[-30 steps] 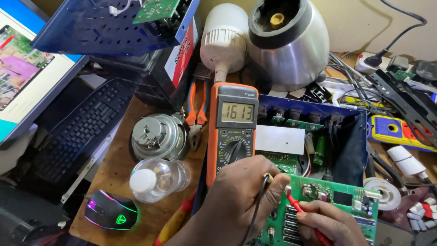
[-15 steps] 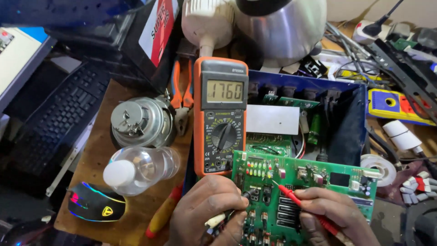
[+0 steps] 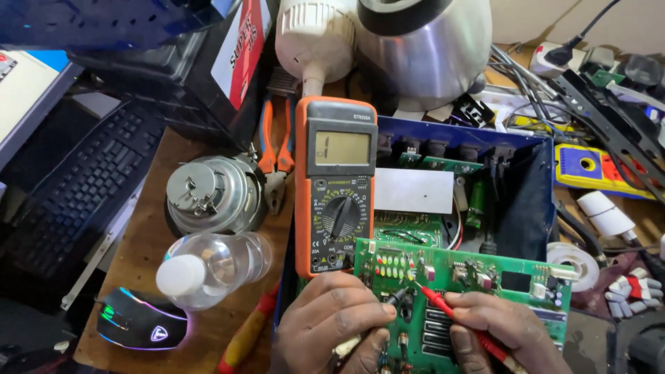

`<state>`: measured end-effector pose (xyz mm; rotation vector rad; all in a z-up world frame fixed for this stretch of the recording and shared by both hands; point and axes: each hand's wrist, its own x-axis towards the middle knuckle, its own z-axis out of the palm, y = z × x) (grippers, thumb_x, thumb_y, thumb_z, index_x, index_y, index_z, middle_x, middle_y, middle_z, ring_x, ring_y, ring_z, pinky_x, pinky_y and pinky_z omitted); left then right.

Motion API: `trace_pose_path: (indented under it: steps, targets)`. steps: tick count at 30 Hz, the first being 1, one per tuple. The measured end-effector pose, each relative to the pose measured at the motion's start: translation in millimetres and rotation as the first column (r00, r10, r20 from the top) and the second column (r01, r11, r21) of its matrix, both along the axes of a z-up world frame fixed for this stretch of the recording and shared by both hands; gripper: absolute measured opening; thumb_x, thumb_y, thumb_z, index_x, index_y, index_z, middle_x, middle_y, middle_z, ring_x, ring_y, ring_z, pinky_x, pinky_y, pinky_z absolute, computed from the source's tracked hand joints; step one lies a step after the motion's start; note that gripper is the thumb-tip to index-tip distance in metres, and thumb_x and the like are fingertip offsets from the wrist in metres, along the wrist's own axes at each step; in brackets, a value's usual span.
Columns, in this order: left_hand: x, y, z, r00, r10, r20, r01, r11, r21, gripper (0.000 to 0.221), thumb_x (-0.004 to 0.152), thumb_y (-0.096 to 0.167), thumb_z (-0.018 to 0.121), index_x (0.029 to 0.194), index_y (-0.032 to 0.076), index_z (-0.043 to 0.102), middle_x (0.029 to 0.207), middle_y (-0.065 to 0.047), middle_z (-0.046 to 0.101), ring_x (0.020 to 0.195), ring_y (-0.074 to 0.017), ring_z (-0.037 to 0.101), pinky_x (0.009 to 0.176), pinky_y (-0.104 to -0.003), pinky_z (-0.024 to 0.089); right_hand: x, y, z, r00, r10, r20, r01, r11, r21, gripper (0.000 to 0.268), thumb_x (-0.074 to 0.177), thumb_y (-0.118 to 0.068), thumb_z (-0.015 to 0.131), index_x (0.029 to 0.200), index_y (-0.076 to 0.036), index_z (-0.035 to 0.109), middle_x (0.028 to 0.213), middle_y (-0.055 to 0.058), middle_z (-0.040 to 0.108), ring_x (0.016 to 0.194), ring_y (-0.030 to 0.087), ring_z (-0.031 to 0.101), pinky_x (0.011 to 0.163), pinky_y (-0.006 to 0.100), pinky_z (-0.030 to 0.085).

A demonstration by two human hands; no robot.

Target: Testing and soldering components on a printed circuit board using a multimeter and soldering iron.

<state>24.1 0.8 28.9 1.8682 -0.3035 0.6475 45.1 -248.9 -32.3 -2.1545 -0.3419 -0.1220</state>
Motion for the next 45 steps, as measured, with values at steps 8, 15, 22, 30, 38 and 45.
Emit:
trace_pose_path:
  steps: [8, 15, 22, 30, 38, 45]
  targets:
    - [0.4, 0.6, -6.7, 0.999, 0.007, 0.041, -0.009, 0.999, 0.051, 0.018, 0.104, 0.018, 0.067, 0.097, 0.005, 0.077, 0.087, -0.006, 0.077, 0.079, -0.0230, 0.072, 0.083, -0.035, 0.063, 3.0, 4.0, 1.4, 0.998, 0.014, 0.061, -0.015, 1.000, 0.013, 0.012, 0.090, -0.022, 0.074, 0.098, -0.016, 0.081, 0.110, 0.006, 0.087, 0.098, 0.016, 0.088, 0.094, 0.030, 0.066]
    - [-2.4, -1.1, -12.4, 0.999, 0.045, 0.027, -0.046, 0.999, 0.022, 0.013, 0.100, 0.017, 0.072, 0.091, 0.009, 0.077, 0.085, -0.004, 0.075, 0.080, -0.0224, 0.073, 0.082, -0.032, 0.065, 6.1, -9.1, -14.6, 0.995, 0.092, 0.039, -0.092, 0.996, 0.002, 0.013, 0.087, -0.026, 0.077, 0.092, -0.017, 0.085, 0.107, 0.006, 0.090, 0.095, 0.015, 0.091, 0.088, 0.030, 0.070]
    - [-0.1, -3.3, -11.4, 0.991, 0.081, 0.110, -0.090, 0.993, 0.078, 0.013, 0.104, 0.018, 0.066, 0.096, 0.011, 0.073, 0.089, -0.007, 0.071, 0.081, -0.0237, 0.075, 0.080, -0.033, 0.068, 2.9, 8.4, 10.4, 0.986, 0.115, 0.125, -0.103, 0.990, -0.093, 0.022, 0.088, -0.023, 0.078, 0.109, -0.019, 0.081, 0.116, 0.003, 0.087, 0.105, 0.014, 0.088, 0.094, 0.030, 0.066]
    - [3.5, -4.7, -6.4, 0.997, 0.057, 0.055, -0.059, 0.998, 0.034, 0.031, 0.110, 0.026, 0.055, 0.094, 0.006, 0.071, 0.089, -0.009, 0.068, 0.080, -0.0245, 0.068, 0.080, -0.037, 0.061, -3.1, 25.2, 38.3, 0.953, 0.132, 0.274, -0.065, 0.969, -0.240, 0.026, 0.089, -0.015, 0.077, 0.113, -0.023, 0.080, 0.124, -0.002, 0.082, 0.108, 0.011, 0.080, 0.099, 0.030, 0.060]
    - [3.4, -0.5, 9.2, 0.999, -0.016, -0.036, 0.017, 0.999, 0.046, 0.034, 0.114, 0.028, 0.048, 0.100, 0.003, 0.068, 0.091, -0.013, 0.067, 0.081, -0.0281, 0.067, 0.080, -0.039, 0.060, -9.9, 19.8, 47.5, 0.953, 0.213, 0.215, -0.138, 0.938, -0.317, 0.033, 0.093, -0.021, 0.072, 0.125, -0.028, 0.078, 0.136, -0.004, 0.078, 0.122, 0.016, 0.076, 0.105, 0.036, 0.056]
    - [6.1, 2.6, 12.7, 0.994, -0.079, -0.081, 0.083, 0.996, 0.045, 0.026, 0.112, 0.023, 0.051, 0.104, 0.003, 0.067, 0.095, -0.013, 0.068, 0.086, -0.0304, 0.067, 0.084, -0.042, 0.059, -3.5, 23.8, 48.4, 0.971, 0.166, 0.174, -0.132, 0.972, -0.194, 0.036, 0.088, -0.015, 0.079, 0.123, -0.021, 0.079, 0.131, 0.000, 0.079, 0.119, 0.017, 0.079, 0.103, 0.035, 0.062]
